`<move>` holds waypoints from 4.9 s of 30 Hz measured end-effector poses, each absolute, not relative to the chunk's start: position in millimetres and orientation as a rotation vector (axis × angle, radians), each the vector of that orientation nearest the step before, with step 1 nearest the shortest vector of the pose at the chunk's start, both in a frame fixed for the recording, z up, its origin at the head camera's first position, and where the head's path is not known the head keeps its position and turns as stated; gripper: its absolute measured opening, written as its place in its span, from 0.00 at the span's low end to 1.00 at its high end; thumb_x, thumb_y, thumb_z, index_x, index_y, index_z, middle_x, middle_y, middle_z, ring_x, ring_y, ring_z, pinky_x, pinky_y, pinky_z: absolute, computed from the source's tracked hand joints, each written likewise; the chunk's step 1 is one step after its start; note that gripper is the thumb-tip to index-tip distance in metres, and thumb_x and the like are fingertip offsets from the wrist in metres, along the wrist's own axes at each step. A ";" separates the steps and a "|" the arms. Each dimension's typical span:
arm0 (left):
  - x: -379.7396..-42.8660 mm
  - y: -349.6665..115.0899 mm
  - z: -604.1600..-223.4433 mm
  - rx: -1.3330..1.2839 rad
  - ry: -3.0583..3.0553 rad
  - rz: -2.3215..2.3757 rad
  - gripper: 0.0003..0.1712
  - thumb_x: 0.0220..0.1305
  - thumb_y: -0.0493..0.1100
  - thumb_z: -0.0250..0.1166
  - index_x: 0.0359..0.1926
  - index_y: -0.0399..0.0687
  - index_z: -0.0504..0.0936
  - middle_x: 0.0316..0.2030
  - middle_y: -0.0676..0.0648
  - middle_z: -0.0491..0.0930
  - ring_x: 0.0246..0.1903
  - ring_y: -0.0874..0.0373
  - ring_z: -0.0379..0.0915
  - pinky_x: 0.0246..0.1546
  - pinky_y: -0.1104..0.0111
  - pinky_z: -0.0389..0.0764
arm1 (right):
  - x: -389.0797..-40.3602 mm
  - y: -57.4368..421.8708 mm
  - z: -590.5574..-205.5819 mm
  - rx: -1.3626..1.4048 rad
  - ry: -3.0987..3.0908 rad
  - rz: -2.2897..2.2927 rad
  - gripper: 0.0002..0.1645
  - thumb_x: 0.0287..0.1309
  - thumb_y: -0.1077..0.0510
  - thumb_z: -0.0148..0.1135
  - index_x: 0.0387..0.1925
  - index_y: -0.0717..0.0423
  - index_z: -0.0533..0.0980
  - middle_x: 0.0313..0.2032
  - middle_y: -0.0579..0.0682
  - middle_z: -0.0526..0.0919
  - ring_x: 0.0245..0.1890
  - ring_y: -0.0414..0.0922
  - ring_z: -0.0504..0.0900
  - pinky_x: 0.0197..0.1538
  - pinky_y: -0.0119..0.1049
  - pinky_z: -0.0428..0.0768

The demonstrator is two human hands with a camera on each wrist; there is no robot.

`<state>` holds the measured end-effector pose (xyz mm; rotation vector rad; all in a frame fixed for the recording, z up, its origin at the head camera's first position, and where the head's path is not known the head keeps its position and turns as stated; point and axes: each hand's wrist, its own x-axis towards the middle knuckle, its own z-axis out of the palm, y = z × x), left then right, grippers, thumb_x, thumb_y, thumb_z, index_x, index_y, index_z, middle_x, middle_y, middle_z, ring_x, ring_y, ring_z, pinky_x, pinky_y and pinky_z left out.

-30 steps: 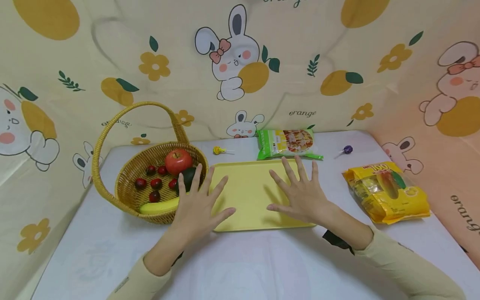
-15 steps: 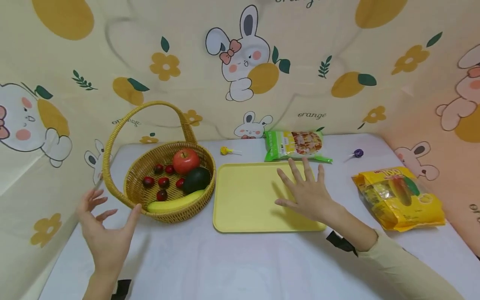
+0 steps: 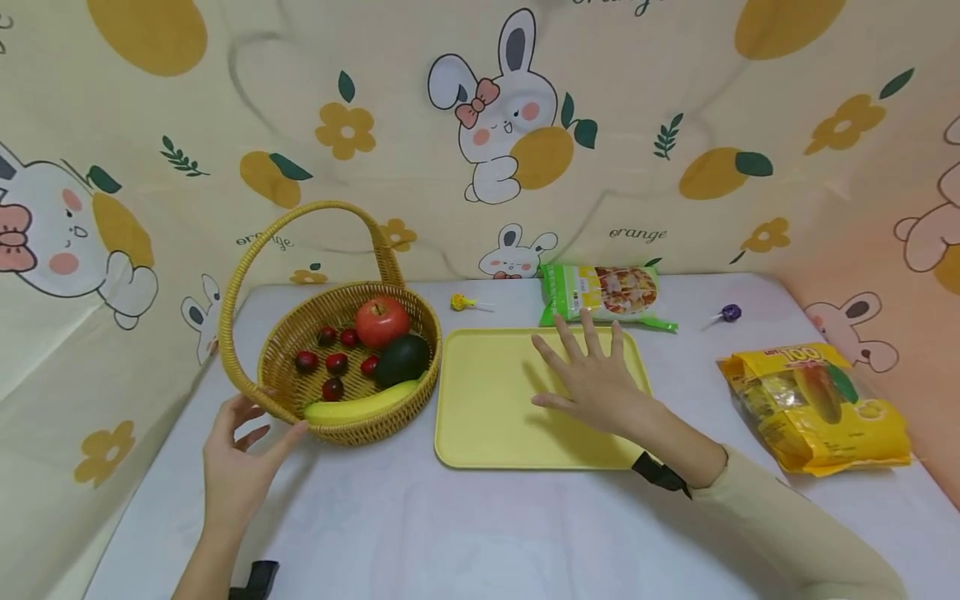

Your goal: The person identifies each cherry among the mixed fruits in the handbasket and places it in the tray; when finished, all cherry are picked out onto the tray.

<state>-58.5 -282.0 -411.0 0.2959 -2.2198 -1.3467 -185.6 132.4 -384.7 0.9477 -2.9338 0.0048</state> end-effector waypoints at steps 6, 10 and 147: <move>-58.0 -284.3 -414.8 0.354 -2.282 -1.311 0.35 0.50 0.32 0.78 0.60 0.37 0.76 0.54 0.44 0.75 0.49 0.69 0.68 0.44 0.87 0.78 | -198.5 108.9 -376.9 0.999 -2.922 0.027 0.49 0.64 0.29 0.55 0.77 0.47 0.56 0.76 0.65 0.47 0.74 0.70 0.35 0.67 0.81 0.39; -58.4 -282.8 -415.1 0.311 -2.235 -1.423 0.33 0.51 0.26 0.75 0.58 0.33 0.74 0.55 0.43 0.73 0.51 0.65 0.69 0.43 0.83 0.82 | -212.8 82.3 -365.6 1.071 -2.918 0.071 0.48 0.66 0.30 0.54 0.78 0.46 0.53 0.76 0.64 0.46 0.75 0.68 0.34 0.68 0.79 0.40; -65.2 -277.8 -427.1 0.143 -2.069 -1.580 0.25 0.52 0.18 0.69 0.51 0.22 0.71 0.50 0.48 0.68 0.54 0.52 0.66 0.46 0.77 0.85 | -273.8 -194.6 -361.0 1.782 -3.148 1.258 0.22 0.68 0.59 0.61 0.60 0.64 0.75 0.43 0.50 0.82 0.41 0.46 0.77 0.36 0.28 0.78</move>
